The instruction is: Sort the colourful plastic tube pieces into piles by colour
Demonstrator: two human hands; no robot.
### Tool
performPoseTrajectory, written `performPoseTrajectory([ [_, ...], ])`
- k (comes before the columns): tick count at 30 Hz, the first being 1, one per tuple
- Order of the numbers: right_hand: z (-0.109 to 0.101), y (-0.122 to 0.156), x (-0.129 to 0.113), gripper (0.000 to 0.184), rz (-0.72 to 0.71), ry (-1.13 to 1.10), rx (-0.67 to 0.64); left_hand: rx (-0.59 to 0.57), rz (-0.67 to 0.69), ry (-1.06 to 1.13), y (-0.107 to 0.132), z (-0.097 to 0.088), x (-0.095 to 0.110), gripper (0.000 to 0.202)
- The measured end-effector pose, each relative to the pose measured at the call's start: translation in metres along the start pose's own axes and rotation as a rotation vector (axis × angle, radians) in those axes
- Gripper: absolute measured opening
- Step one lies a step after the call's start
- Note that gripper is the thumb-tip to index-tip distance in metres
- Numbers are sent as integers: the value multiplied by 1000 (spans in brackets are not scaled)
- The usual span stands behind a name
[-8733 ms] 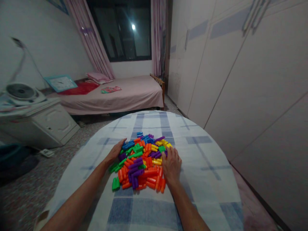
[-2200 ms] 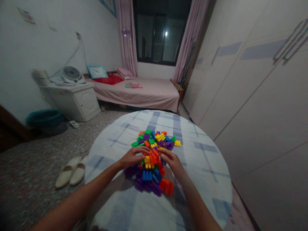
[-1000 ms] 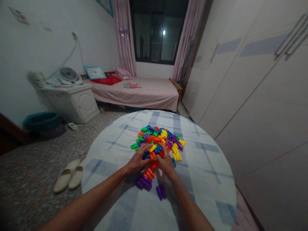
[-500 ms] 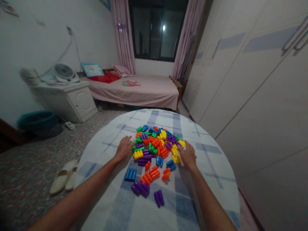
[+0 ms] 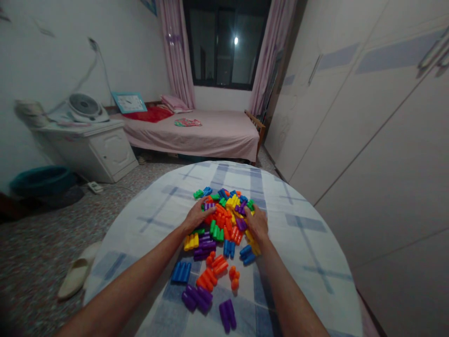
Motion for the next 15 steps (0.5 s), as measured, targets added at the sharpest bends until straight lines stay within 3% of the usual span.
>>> performPoseTrajectory([
  [4, 12, 1, -11, 67, -14, -219, -47, -152, 6, 286, -7, 21, 8, 63],
  [8, 28, 9, -27, 66, -24, -651, -280, -249, 53, 382, -7, 37, 26, 62],
  [11, 31, 24, -45, 57, -80, -868, -439, -306, 206, 332, 0, 37, 48, 56],
  [15, 13, 48, -64, 47, -241, -886, -482, -346, 370, 246, 20, 20, 73, 36],
])
Point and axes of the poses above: each hand's wrist, its own y-axis away from the middle knuckle, its own z-axis out of the palm, x = y × z, the point moved 6 cm from there along -y, towards the middle knuckle, and after that the axes turned 10 degrees about -x, right-handed, at the moved point
